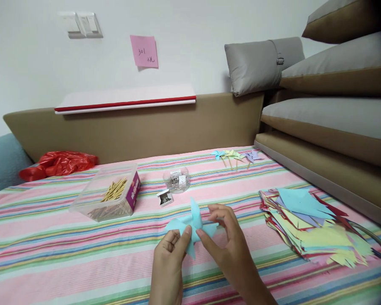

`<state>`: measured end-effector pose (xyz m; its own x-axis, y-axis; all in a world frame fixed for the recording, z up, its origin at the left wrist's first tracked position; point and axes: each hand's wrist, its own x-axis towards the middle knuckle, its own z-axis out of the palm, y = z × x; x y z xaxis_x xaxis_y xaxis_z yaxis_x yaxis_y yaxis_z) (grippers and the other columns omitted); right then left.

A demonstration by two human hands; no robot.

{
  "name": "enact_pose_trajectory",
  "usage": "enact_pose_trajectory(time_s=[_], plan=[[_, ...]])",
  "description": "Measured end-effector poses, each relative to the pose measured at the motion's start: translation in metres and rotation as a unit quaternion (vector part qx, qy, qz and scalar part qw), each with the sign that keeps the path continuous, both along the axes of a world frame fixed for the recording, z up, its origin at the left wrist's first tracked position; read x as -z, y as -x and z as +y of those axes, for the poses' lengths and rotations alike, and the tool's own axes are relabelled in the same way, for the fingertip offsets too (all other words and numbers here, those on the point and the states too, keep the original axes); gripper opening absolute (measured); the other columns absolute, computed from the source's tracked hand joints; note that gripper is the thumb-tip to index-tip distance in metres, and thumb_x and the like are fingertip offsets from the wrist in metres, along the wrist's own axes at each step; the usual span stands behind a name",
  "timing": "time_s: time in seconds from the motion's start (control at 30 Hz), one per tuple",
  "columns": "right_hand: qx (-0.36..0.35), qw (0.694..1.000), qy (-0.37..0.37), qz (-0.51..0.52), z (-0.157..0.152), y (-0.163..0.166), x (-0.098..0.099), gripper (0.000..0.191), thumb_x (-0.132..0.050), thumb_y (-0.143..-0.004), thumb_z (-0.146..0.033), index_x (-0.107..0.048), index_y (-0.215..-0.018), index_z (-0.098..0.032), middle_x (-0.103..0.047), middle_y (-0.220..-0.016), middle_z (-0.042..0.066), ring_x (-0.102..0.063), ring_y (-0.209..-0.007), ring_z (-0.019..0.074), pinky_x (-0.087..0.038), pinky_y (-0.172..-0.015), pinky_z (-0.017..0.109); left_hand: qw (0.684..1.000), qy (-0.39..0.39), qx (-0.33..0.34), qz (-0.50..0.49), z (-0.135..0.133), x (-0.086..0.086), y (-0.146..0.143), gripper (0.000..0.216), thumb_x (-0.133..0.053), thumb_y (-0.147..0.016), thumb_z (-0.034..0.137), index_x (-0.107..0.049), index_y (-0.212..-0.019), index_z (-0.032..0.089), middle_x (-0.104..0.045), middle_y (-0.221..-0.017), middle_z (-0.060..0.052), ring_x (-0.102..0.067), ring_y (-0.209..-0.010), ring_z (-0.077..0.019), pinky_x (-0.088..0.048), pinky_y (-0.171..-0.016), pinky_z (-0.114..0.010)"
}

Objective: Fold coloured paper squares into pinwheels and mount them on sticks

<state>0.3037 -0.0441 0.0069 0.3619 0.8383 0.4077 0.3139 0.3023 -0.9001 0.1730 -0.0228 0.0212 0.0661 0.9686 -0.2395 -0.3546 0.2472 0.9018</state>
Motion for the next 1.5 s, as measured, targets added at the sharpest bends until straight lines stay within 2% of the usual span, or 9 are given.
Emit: enact_pose_trajectory(time_s=[0.07, 0.13, 0.4, 0.8, 0.97, 1.17, 1.3, 1.4, 1.5], plan=[[0.009, 0.997, -0.016, -0.07, -0.002, 0.002, -0.002, 0.006, -0.067, -0.085, -0.024, -0.063, -0.088, -0.025, -0.054, -0.12, 0.009, -0.051, -0.123, 0.0287, -0.045, -0.098, 0.044, 0.999, 0.019, -0.016, -0.035, 0.001, -0.001, -0.001, 0.029, -0.09, -0.063, 0.036, -0.069, -0.072, 0.017, -0.065, -0.074, 0.0, -0.056, -0.072, -0.0144, -0.047, -0.065, -0.022], [0.013, 0.996, -0.004, -0.093, -0.003, 0.004, -0.002, 0.001, -0.067, -0.086, -0.025, -0.067, -0.085, -0.025, -0.052, -0.122, 0.009, -0.05, -0.124, 0.0297, -0.044, -0.1, 0.045, 0.998, 0.029, -0.026, -0.057, 0.001, -0.001, -0.002, 0.03, -0.091, -0.062, 0.034, -0.071, -0.075, 0.017, -0.069, -0.079, -0.001, -0.06, -0.076, -0.0151, -0.049, -0.069, -0.023], [0.001, 0.999, 0.039, -0.037, -0.003, 0.009, -0.002, 0.013, -0.062, -0.089, -0.029, -0.066, -0.078, -0.025, -0.053, -0.124, 0.008, -0.051, -0.125, 0.0279, -0.045, -0.099, 0.041, 0.998, 0.03, -0.02, -0.057, 0.0, 0.004, -0.001, 0.029, -0.091, -0.064, 0.033, -0.068, -0.071, 0.017, -0.066, -0.073, 0.0, -0.059, -0.072, -0.0137, -0.05, -0.068, -0.023], [0.004, 0.999, 0.035, -0.024, -0.003, 0.011, -0.002, 0.014, -0.062, -0.087, -0.025, -0.061, -0.074, -0.023, -0.053, -0.123, 0.009, -0.052, -0.123, 0.029, -0.045, -0.096, 0.043, 0.998, 0.028, -0.026, -0.049, 0.0, 0.0, -0.005, 0.032, -0.092, -0.06, 0.034, -0.067, -0.068, 0.016, -0.062, -0.071, 0.001, -0.056, -0.07, -0.0137, -0.049, -0.065, -0.023], [0.001, 0.999, 0.027, -0.023, -0.002, 0.012, -0.001, 0.014, -0.061, -0.087, -0.023, -0.06, -0.073, -0.023, -0.055, -0.12, 0.009, -0.053, -0.122, 0.0285, -0.044, -0.097, 0.042, 0.999, 0.006, -0.033, -0.017, -0.001, 0.003, -0.006, 0.037, -0.09, -0.062, 0.039, -0.06, -0.065, 0.018, -0.052, -0.066, 0.005, -0.048, -0.065, -0.012, -0.044, -0.061, -0.021], [-0.001, 0.999, 0.031, -0.025, -0.002, 0.012, 0.0, 0.015, -0.059, -0.089, -0.025, -0.058, -0.074, -0.023, -0.055, -0.116, 0.008, -0.054, -0.12, 0.0274, -0.041, -0.1, 0.044, 0.999, -0.038, -0.023, 0.028, -0.003, 0.006, -0.004, 0.036, -0.088, -0.065, 0.039, -0.059, -0.065, 0.019, -0.052, -0.066, 0.006, -0.045, -0.066, -0.0127, -0.04, -0.062, -0.022], [-0.018, 0.998, 0.026, -0.046, -0.002, 0.007, -0.002, 0.013, -0.061, -0.088, -0.025, -0.06, -0.075, -0.023, -0.055, -0.116, 0.008, -0.053, -0.122, 0.0283, -0.041, -0.101, 0.046, 0.996, -0.045, -0.034, 0.062, 0.0, 0.008, -0.001, 0.031, -0.083, -0.072, 0.044, -0.065, -0.074, 0.019, -0.059, -0.071, 0.003, -0.049, -0.069, -0.0143, -0.039, -0.063, -0.023], [-0.045, 0.995, 0.032, -0.081, -0.003, 0.001, -0.003, 0.008, -0.066, -0.086, -0.026, -0.064, -0.079, -0.024, -0.054, -0.122, 0.008, -0.05, -0.126, 0.0294, -0.04, -0.105, 0.048, 0.997, -0.041, -0.053, 0.049, 0.003, 0.009, 0.002, 0.032, -0.085, -0.069, 0.043, -0.068, -0.081, 0.02, -0.066, -0.078, 0.002, -0.054, -0.074, -0.0157, -0.039, -0.063, -0.024], [-0.069, 0.99, 0.029, -0.122, -0.004, -0.005, -0.004, 0.004, -0.068, -0.086, -0.026, -0.067, -0.082, -0.026, -0.052, -0.127, 0.008, -0.047, -0.129, 0.0295, -0.04, -0.107, 0.049, 0.997, -0.036, -0.066, 0.032, 0.005, 0.008, 0.004, 0.031, -0.087, -0.066, 0.043, -0.07, -0.079, 0.02, -0.068, -0.077, 0.001, -0.056, -0.075, -0.016, -0.04, -0.063, -0.023]])
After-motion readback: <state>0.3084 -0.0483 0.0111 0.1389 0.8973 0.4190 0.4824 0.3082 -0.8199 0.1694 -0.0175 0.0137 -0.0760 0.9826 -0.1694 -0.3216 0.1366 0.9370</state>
